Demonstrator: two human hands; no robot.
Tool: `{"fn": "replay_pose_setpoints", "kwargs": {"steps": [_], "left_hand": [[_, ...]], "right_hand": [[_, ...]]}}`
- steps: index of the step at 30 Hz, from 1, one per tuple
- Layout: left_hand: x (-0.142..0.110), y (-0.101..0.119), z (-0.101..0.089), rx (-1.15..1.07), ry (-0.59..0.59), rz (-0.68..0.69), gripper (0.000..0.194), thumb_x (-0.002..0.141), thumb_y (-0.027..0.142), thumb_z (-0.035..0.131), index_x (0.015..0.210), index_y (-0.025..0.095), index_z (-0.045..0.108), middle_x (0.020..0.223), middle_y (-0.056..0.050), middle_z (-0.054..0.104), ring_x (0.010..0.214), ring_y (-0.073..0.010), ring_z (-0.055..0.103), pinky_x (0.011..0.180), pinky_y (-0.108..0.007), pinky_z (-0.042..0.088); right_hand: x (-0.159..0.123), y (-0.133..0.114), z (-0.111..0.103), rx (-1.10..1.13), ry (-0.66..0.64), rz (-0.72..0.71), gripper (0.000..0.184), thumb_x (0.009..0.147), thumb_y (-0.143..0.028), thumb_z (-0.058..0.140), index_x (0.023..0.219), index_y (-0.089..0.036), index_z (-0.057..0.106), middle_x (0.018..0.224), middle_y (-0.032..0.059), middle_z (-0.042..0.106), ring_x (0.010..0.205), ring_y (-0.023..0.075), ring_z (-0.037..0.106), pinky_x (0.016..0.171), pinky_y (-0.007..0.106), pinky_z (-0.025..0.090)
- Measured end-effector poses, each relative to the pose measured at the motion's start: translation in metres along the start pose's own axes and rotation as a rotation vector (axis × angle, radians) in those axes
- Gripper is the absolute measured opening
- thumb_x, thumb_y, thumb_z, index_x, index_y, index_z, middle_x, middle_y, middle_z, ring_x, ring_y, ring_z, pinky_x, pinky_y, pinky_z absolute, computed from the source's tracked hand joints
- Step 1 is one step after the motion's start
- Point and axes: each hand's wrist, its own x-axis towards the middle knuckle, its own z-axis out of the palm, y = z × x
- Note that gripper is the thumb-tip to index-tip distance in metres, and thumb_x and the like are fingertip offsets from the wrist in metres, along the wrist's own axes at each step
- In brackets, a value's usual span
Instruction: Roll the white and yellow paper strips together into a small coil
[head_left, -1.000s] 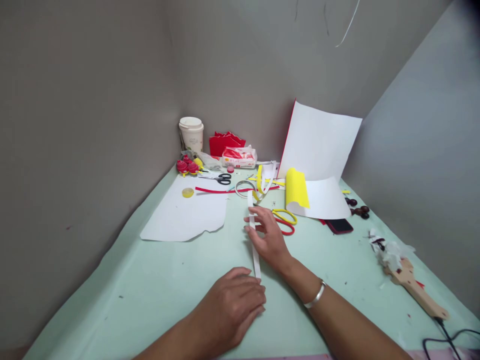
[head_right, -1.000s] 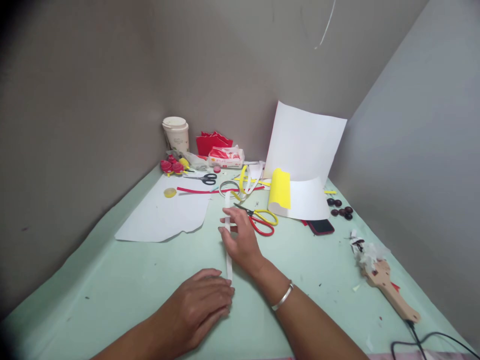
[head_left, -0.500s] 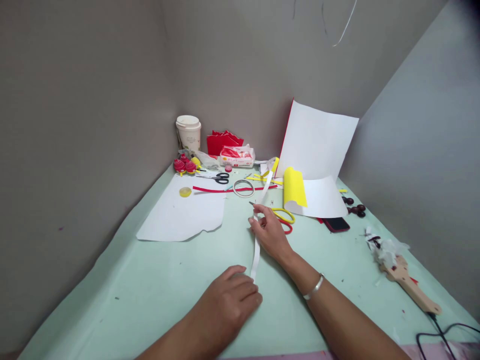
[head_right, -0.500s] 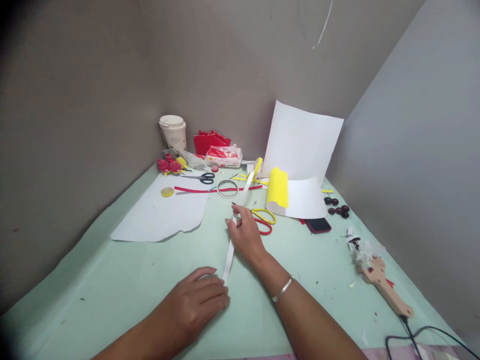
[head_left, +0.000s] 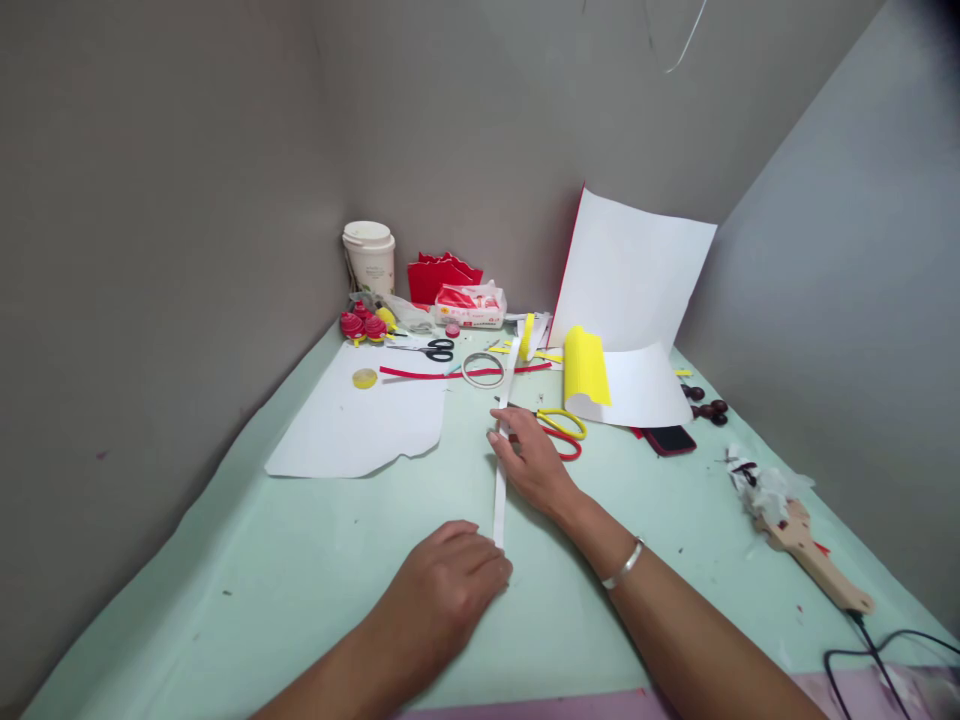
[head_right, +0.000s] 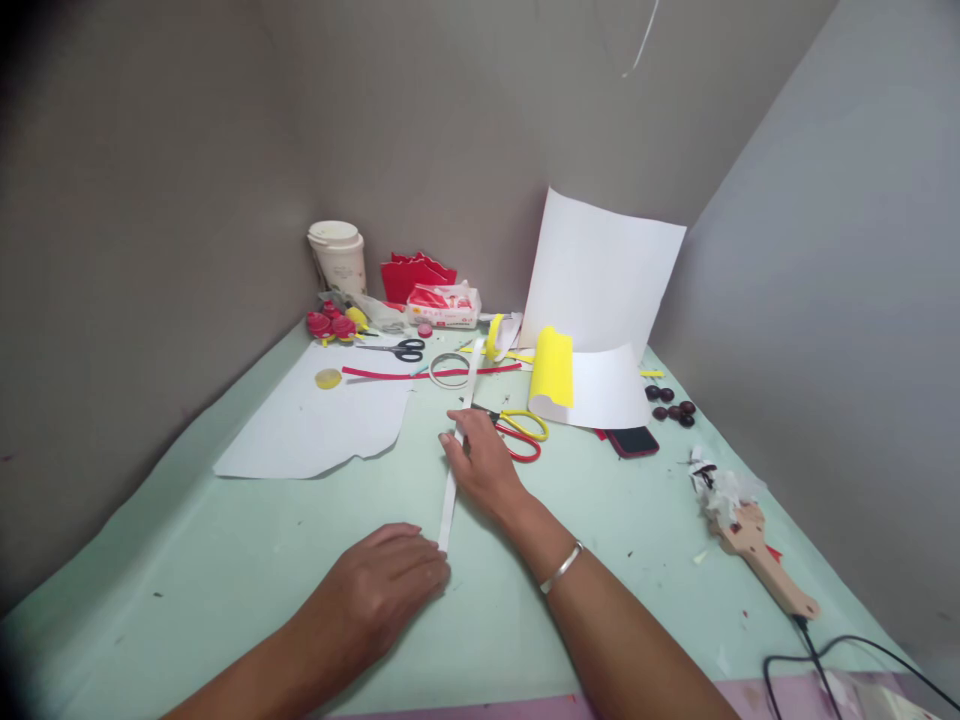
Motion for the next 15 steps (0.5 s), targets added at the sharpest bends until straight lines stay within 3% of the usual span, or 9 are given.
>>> {"fn": "replay_pose_setpoints", "kwargs": {"steps": [6,15], "left_hand": [[-0.001,-0.0002,0.0019,-0.021,-0.027,-0.021,0.027,0.094,0.011,0.039,0.086,0.022,0.063,0.076,-0.001,0.067,0.076,-0.0129,0.064,0.088,-0.031,0.048],[-0.0034,0.0019,0.0072,-0.041,-0.075,-0.033,0.019,0.09,0.01,0.046,0.085,0.019,0.062,0.085,-0.003,0.068,0.086,-0.0151,0.064,0.089,-0.034,0.047]], "right_hand": [[-0.0002,-0.0006,0.0014,0.017,-0.05,-0.079,0.034,0.094,-0.024,0.043,0.127,-0.022,0.053,0.125,0.0113,0.056,0.121,0.0222,0.048,0.103,0.045,0.042],[-0.001,0.0066,0.0055,-0.015,-0.069,-0.089,0.041,0.093,-0.017,0.039,0.133,-0.022,0.049,0.135,0.0118,0.05,0.128,0.0223,0.044,0.108,0.046,0.037]]}}
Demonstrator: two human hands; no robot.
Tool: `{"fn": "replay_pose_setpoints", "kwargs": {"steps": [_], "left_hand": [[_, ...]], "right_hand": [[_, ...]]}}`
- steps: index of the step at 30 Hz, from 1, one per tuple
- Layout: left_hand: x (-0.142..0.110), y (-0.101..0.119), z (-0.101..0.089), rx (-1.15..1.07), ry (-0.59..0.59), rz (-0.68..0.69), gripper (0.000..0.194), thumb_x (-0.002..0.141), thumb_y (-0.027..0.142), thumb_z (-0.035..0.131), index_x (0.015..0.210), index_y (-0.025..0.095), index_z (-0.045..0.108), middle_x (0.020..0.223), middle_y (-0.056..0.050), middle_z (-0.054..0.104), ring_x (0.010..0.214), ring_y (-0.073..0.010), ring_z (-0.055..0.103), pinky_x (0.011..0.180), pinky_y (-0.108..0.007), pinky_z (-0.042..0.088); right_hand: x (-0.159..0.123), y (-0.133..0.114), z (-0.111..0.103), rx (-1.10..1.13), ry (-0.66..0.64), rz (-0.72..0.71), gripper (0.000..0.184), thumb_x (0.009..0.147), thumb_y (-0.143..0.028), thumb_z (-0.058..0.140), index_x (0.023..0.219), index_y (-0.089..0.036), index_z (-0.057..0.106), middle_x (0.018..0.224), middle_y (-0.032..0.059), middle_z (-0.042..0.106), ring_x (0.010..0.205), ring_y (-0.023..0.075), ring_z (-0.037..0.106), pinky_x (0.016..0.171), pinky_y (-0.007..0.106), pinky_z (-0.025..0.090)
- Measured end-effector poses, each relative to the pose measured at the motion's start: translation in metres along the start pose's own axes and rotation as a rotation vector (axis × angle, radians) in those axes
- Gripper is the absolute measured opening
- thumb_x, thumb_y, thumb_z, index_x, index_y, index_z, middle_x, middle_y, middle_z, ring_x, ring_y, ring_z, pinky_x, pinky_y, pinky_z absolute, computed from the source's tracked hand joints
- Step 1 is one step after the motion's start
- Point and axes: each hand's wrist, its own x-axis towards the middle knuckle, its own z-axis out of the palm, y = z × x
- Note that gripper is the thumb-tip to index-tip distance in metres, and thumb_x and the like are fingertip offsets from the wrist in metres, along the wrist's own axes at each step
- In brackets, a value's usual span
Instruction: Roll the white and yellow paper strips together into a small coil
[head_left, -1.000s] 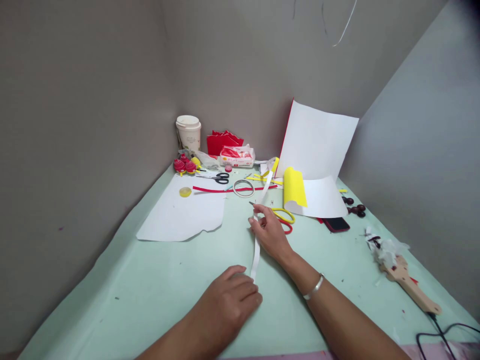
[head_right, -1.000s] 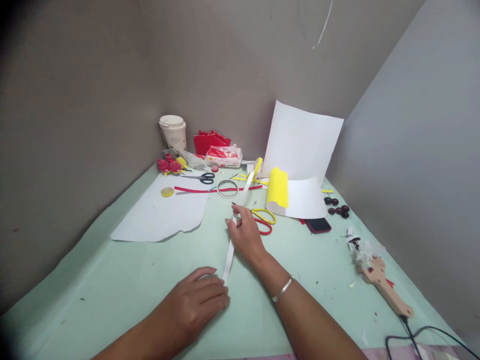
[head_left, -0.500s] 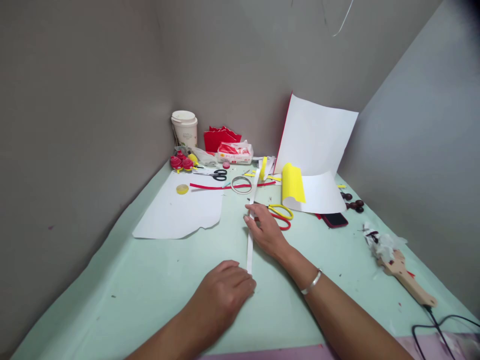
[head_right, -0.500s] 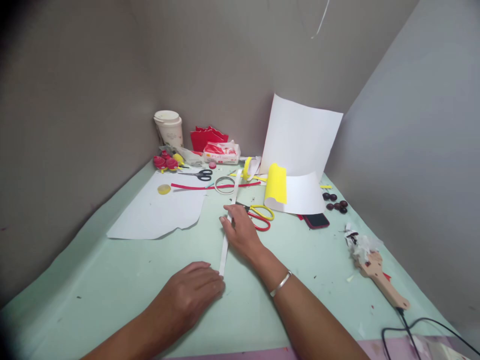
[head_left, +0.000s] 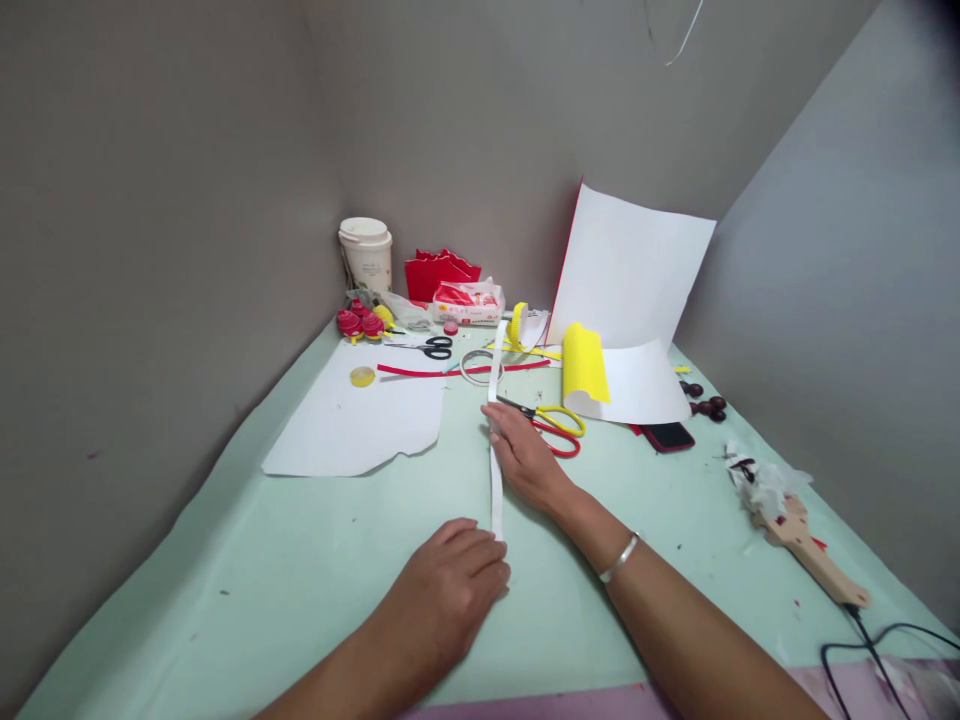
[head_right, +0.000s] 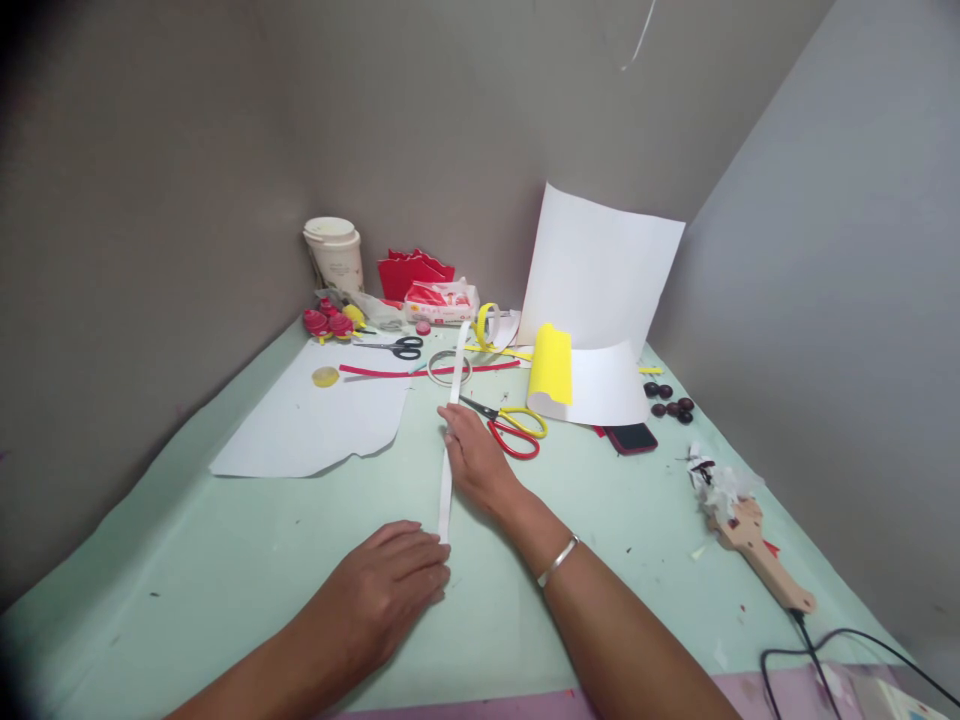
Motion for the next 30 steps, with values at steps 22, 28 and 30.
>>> {"fn": "replay_pose_setpoints", "kwargs": {"steps": [22,28,30], "left_hand": [[0.002,0.0,-0.003,-0.043,0.096,-0.063,0.016,0.089,0.011,0.05,0.084,0.019,0.063,0.083,-0.003,0.067,0.083,-0.0169,0.063,0.087,-0.037,0.049],[0.002,-0.003,-0.002,-0.108,0.04,-0.174,0.014,0.087,0.009,0.053,0.078,0.018,0.06,0.081,-0.002,0.063,0.081,-0.0176,0.057,0.08,-0.037,0.045],[0.002,-0.004,-0.002,-0.14,0.006,-0.239,0.014,0.086,0.011,0.055,0.076,0.019,0.06,0.079,-0.002,0.062,0.079,-0.0175,0.055,0.077,-0.036,0.044]], "right_hand": [[-0.003,-0.01,-0.006,-0.204,-0.064,0.071,0.01,0.088,-0.025,0.058,0.085,-0.021,0.066,0.081,0.0035,0.065,0.08,0.0194,0.056,0.08,0.036,0.043],[-0.001,-0.01,-0.007,-0.208,-0.097,-0.006,0.014,0.089,-0.018,0.054,0.085,-0.019,0.067,0.083,0.0041,0.066,0.084,0.0189,0.056,0.084,0.035,0.042],[-0.001,-0.01,-0.007,-0.2,-0.098,-0.017,0.014,0.089,-0.016,0.053,0.085,-0.018,0.066,0.084,0.0042,0.066,0.086,0.0187,0.056,0.085,0.035,0.041]]}}
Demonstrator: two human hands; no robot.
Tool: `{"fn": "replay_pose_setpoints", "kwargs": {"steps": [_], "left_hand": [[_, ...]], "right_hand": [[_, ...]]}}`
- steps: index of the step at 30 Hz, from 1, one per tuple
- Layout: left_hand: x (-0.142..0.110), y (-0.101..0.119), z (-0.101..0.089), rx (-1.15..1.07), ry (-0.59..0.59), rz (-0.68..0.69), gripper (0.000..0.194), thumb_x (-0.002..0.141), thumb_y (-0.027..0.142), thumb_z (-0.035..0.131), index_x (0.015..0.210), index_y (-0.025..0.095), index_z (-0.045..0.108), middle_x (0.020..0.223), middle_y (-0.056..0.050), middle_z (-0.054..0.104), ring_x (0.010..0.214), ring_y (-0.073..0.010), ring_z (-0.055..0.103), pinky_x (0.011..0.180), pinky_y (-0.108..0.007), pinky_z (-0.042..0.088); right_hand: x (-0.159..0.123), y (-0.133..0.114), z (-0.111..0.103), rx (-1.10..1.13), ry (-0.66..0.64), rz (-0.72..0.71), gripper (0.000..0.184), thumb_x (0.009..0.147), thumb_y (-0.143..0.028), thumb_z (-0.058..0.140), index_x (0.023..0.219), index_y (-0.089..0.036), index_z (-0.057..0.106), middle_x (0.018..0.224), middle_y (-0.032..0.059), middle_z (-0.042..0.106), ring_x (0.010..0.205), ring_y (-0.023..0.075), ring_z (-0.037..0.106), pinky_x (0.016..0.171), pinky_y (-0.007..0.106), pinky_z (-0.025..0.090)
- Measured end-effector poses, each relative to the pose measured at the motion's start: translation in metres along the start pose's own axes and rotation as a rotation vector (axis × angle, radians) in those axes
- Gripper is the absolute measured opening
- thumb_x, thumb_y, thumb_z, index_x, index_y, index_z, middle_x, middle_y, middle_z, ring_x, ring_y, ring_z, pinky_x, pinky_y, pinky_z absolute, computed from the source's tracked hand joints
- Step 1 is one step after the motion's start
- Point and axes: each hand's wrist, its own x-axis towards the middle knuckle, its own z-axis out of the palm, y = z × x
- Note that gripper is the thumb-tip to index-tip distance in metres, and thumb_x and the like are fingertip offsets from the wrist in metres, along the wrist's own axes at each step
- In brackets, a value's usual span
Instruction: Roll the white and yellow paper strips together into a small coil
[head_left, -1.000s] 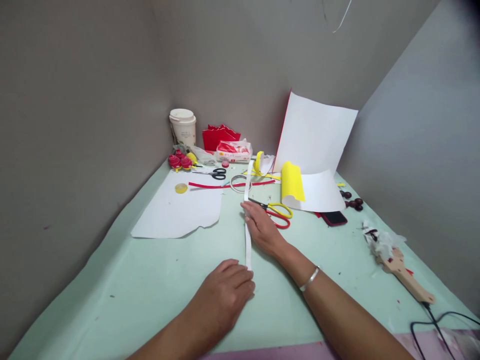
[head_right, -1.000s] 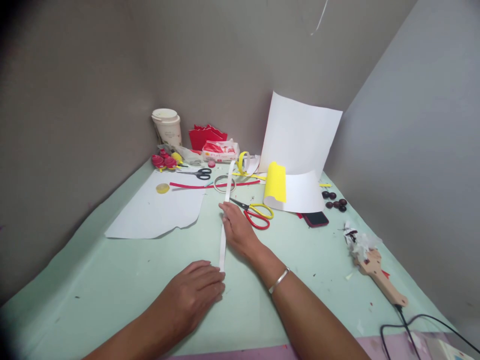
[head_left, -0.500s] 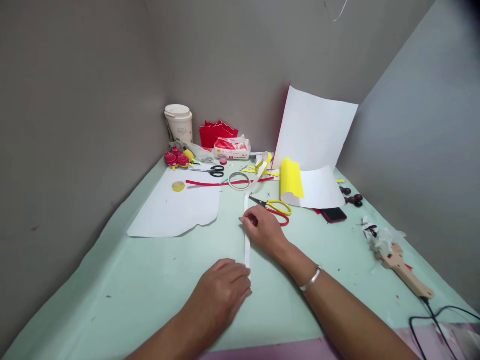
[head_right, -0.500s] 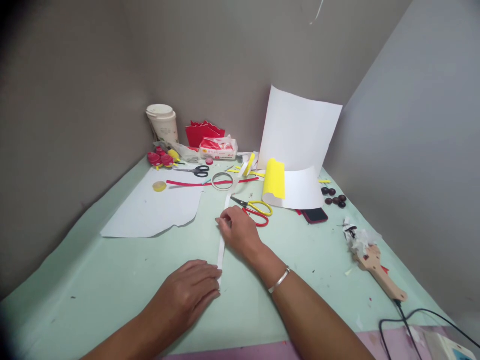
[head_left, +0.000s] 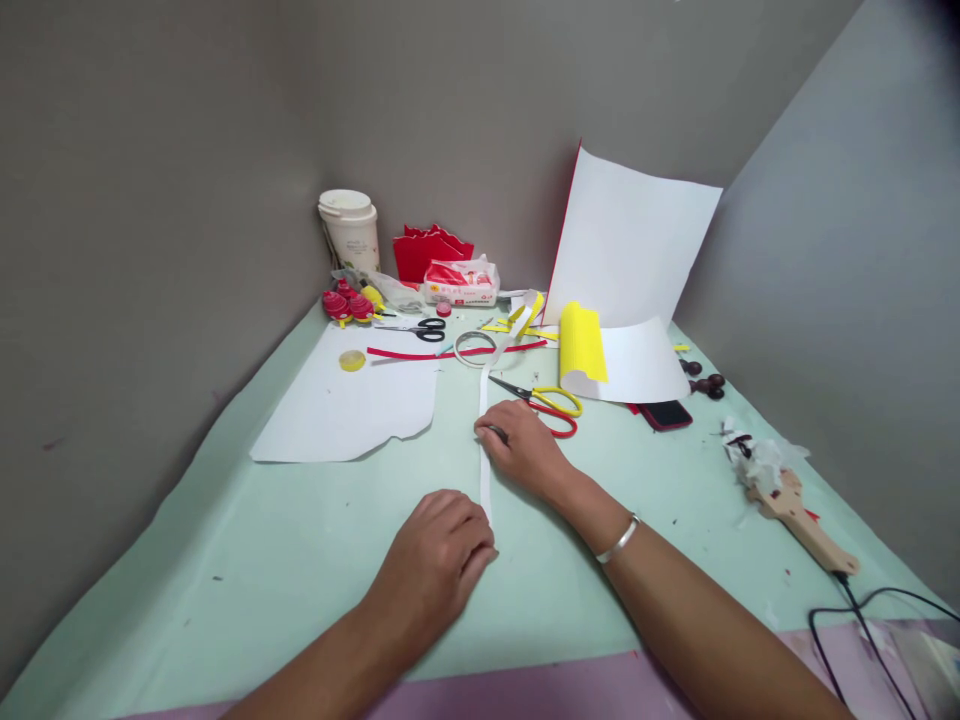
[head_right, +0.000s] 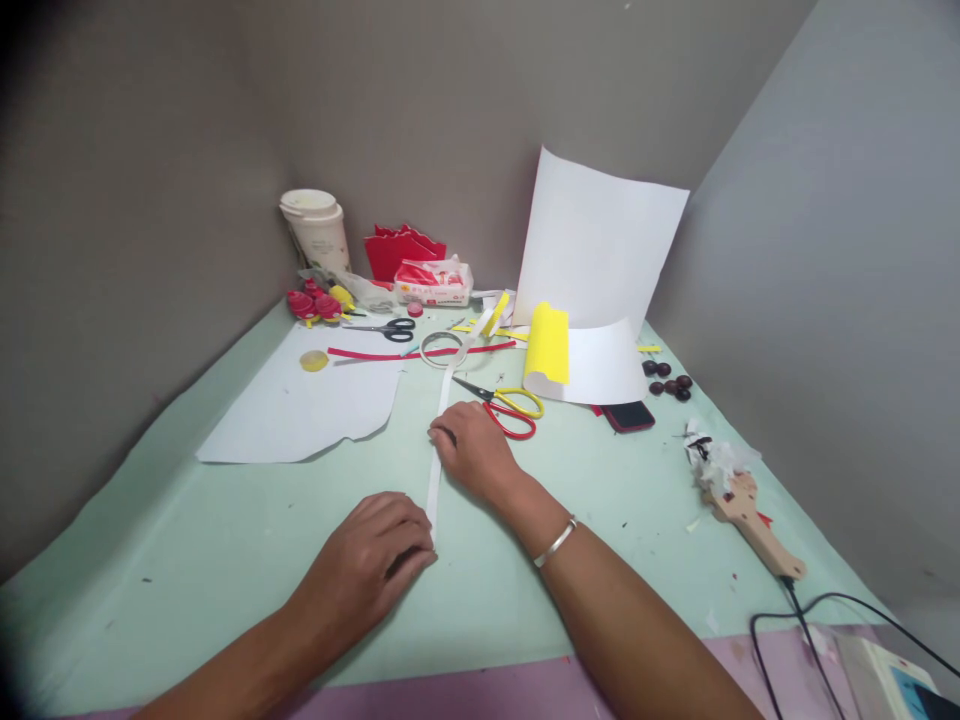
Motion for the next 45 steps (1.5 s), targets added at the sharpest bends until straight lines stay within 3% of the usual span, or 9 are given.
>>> {"fn": "replay_pose_setpoints", "kwargs": {"steps": [7,12,19,26,32,45], "left_hand": [[0.0,0.001,0.001,-0.032,-0.063,-0.228,0.009,0.081,0.014,0.061,0.075,0.021,0.062,0.081,-0.001,0.06,0.08,-0.0186,0.052,0.075,-0.035,0.041],[0.001,-0.001,0.001,-0.019,-0.076,-0.319,0.007,0.082,0.02,0.061,0.075,0.022,0.063,0.083,-0.001,0.06,0.082,-0.0199,0.05,0.076,-0.036,0.041],[-0.001,-0.003,0.0,0.042,-0.07,-0.319,0.01,0.085,0.024,0.057,0.076,0.022,0.06,0.082,-0.001,0.058,0.082,-0.0197,0.05,0.083,-0.039,0.036],[-0.004,-0.001,0.001,0.093,-0.085,-0.324,0.015,0.089,0.025,0.05,0.079,0.021,0.06,0.078,0.0,0.057,0.079,-0.0195,0.051,0.085,-0.041,0.033],[-0.002,0.001,-0.002,0.103,-0.115,-0.318,0.019,0.09,0.021,0.044,0.078,0.021,0.058,0.08,-0.001,0.056,0.081,-0.0203,0.051,0.085,-0.041,0.032],[-0.001,0.002,-0.005,0.127,-0.158,-0.309,0.018,0.089,0.02,0.041,0.078,0.021,0.055,0.079,-0.001,0.055,0.08,-0.0197,0.049,0.085,-0.042,0.032]], "right_hand": [[-0.005,0.001,0.004,0.025,0.066,0.037,0.011,0.088,-0.016,0.056,0.091,-0.018,0.067,0.087,0.0051,0.066,0.084,0.0189,0.056,0.082,0.034,0.043],[-0.017,-0.015,-0.001,0.107,0.1,0.071,0.013,0.087,-0.014,0.056,0.09,-0.02,0.067,0.084,0.0036,0.066,0.083,0.0191,0.056,0.08,0.034,0.044],[-0.058,-0.058,-0.014,0.196,0.163,0.106,0.02,0.085,-0.011,0.052,0.097,-0.02,0.065,0.091,0.0049,0.065,0.088,0.0197,0.057,0.08,0.034,0.047],[-0.101,-0.078,-0.002,0.234,0.188,0.218,0.018,0.086,-0.011,0.051,0.093,-0.021,0.064,0.084,0.0033,0.064,0.08,0.0174,0.057,0.072,0.031,0.048],[-0.103,-0.077,0.002,0.228,0.207,0.25,0.017,0.086,-0.011,0.05,0.09,-0.021,0.063,0.082,0.003,0.062,0.076,0.0167,0.056,0.068,0.03,0.046],[-0.107,-0.074,0.008,0.11,0.125,0.121,0.018,0.083,-0.008,0.051,0.092,-0.02,0.062,0.091,0.0057,0.059,0.085,0.0188,0.054,0.075,0.033,0.046]]}}
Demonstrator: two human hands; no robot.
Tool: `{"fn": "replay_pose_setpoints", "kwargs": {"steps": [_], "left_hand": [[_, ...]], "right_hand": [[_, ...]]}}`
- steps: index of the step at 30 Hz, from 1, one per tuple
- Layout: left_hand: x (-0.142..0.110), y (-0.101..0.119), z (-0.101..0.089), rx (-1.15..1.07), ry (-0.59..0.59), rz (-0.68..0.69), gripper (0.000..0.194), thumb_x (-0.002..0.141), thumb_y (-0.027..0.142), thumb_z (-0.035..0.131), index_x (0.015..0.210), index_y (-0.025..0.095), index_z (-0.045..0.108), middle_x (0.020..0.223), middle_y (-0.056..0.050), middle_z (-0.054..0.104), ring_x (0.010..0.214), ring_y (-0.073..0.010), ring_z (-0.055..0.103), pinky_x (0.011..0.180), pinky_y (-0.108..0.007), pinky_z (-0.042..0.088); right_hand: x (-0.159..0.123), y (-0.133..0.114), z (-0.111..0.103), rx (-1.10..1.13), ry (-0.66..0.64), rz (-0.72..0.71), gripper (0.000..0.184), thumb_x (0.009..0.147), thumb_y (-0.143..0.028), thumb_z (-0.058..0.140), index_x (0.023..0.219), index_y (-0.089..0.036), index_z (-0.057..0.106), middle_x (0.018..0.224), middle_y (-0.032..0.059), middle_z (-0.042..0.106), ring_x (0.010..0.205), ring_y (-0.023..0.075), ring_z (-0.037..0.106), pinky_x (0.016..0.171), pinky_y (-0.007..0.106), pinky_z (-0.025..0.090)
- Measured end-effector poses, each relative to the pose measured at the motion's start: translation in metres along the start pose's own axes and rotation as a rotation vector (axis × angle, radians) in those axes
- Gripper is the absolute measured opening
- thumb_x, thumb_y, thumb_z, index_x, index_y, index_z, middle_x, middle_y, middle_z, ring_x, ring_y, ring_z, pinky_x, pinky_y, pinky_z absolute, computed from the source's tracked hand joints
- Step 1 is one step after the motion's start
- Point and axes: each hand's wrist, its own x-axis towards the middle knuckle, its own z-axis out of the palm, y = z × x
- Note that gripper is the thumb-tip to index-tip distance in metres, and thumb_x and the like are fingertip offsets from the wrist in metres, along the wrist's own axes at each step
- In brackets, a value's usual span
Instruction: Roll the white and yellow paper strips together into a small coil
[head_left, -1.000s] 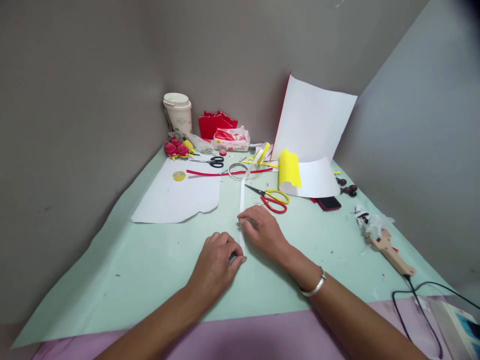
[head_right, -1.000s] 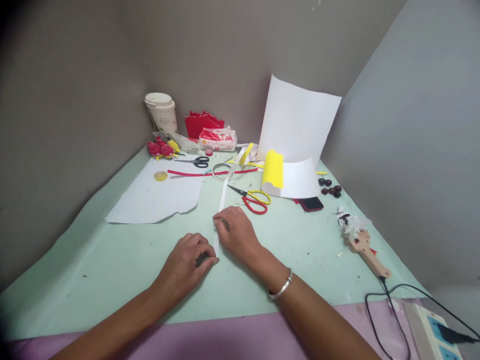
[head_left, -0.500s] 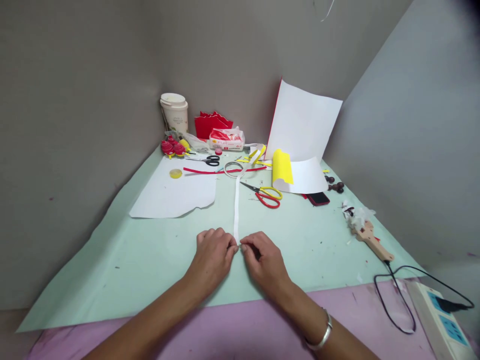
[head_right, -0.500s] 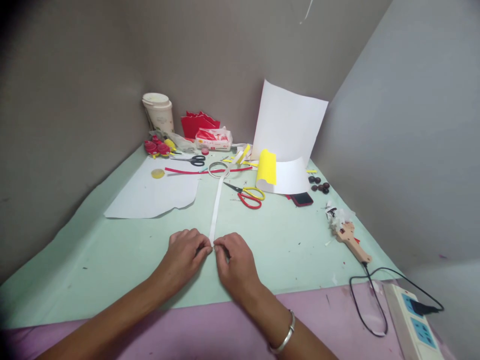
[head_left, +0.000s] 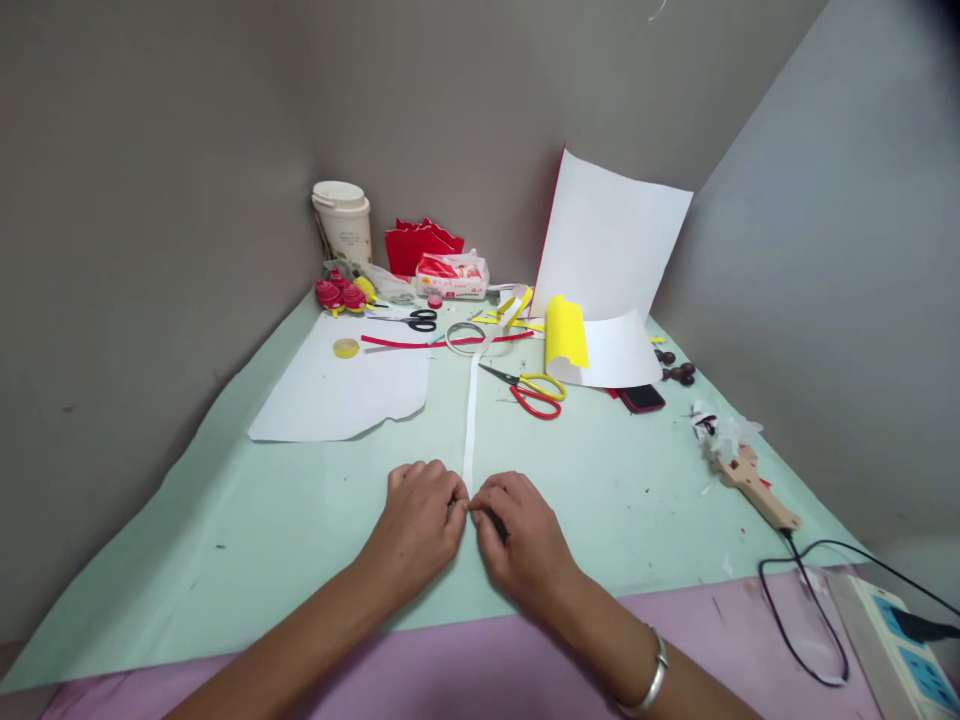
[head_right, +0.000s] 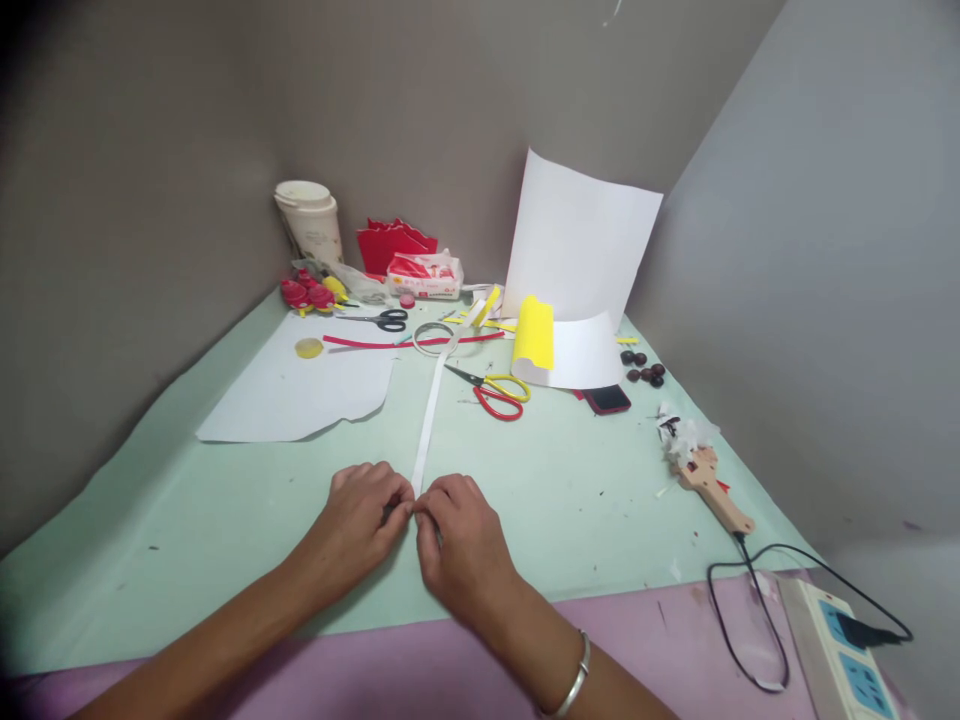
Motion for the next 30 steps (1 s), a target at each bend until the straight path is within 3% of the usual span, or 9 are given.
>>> {"fn": "replay_pose_setpoints", "kwargs": {"steps": [30], "left_hand": [[0.0,-0.0059,-0.0054,-0.075,-0.004,0.013,0.013,0.084,0.014,0.043,0.079,0.022,0.051,0.077,0.001,0.056,0.077,-0.0193,0.05,0.082,-0.04,0.035]], "right_hand": [[0.0006,-0.0032,0.0027,-0.087,-0.038,-0.025,0.017,0.084,-0.006,0.047,0.09,-0.018,0.058,0.091,0.0071,0.057,0.083,0.0209,0.05,0.072,0.035,0.046]]}}
